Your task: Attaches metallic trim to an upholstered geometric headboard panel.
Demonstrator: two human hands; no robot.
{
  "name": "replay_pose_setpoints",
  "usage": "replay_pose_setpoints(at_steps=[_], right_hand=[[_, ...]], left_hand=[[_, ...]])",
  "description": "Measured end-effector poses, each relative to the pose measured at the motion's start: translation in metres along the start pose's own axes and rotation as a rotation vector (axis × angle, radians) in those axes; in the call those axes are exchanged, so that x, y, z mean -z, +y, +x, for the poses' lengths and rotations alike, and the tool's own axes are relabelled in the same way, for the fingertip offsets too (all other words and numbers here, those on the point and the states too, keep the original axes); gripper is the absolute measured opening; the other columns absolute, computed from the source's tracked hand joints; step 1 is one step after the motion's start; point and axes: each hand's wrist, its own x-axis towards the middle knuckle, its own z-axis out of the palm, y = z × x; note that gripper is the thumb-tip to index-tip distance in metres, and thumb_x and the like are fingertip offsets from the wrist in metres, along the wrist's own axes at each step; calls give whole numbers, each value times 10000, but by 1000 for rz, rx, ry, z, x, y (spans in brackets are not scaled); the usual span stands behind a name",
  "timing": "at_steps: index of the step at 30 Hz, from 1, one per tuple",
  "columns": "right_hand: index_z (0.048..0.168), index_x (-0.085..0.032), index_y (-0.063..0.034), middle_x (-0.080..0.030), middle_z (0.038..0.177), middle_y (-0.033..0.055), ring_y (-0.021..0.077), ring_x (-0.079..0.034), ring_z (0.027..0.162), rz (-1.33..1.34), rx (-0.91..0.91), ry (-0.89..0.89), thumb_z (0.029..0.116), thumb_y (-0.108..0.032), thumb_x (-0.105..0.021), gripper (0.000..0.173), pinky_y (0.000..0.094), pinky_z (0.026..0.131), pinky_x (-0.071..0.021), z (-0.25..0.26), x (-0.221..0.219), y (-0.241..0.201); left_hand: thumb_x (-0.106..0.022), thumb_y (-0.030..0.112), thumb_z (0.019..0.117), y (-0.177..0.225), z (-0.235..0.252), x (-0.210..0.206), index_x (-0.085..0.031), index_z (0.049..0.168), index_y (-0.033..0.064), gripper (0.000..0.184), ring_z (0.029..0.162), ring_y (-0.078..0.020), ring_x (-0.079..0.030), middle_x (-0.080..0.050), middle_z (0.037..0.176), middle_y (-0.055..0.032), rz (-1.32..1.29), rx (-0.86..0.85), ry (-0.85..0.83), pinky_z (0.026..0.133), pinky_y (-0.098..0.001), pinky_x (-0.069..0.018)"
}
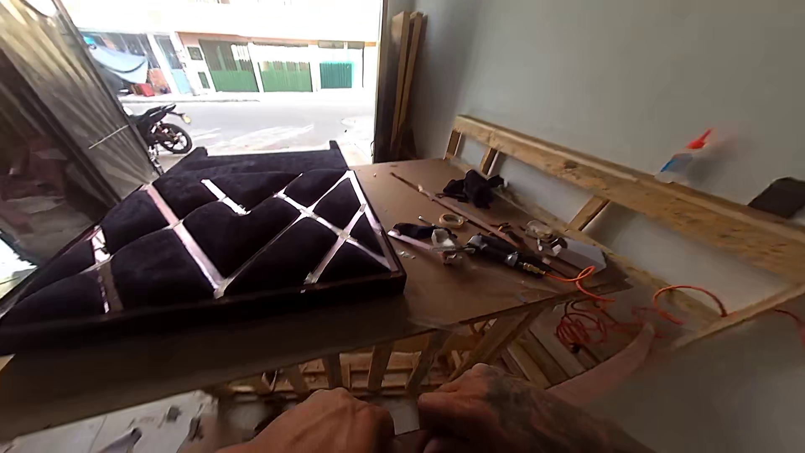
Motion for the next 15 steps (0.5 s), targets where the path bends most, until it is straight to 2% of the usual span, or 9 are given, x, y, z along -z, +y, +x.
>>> replay_pose_setpoints(at_steps=[4, 6, 9, 12, 15], right_hand=[[982, -623, -135, -635, 755, 69, 280, -660, 704, 6, -53, -108, 1071, -493, -427, 418, 497, 620, -507, 15, -83, 6], [1010, -618, -136, -645, 789, 86, 310, -675, 752, 18, -119, -214, 1068, -493, -421, 411, 530, 643, -521, 23, -116, 11], [1055, -657, -154, -673, 802, 80, 298, -692, 785, 122, -253, -432, 1056, -456, -437, 373, 547, 685, -539, 41, -158, 22], [1005, -665, -119, -703, 836, 98, 305, -709, 828, 205, -309, -579, 1067, -415, -438, 378, 577, 725, -541, 53, -199, 36], [1004, -652, -112, -684, 844, 127, 343, -697, 846, 168, -341, -622, 1044, -390, -467, 336, 593, 708, -534, 60, -235, 46]], left_hand=[[-354, 454, 1103, -47, 7, -87, -668, 1026, 107, 474, 834, -226, -730, -744, 862, -44, -120, 68, 54, 774, -512, -558], [-366, 473, 1091, -70, 18, -130, -673, 1023, 122, 472, 834, -228, -731, -743, 848, -42, -170, 113, 101, 774, -510, -562], [-350, 509, 1080, -98, 37, -186, -673, 1026, 149, 487, 838, -236, -732, -735, 842, -41, -221, 183, 133, 768, -517, -570], [-348, 526, 1068, -115, 59, -225, -677, 1029, 149, 501, 876, -278, -717, -717, 857, -74, -254, 243, 112, 786, -539, -561], [-350, 515, 1069, -128, 75, -251, -673, 1061, 146, 490, 947, -308, -710, -716, 916, -102, -273, 320, 82, 831, -550, -559]])
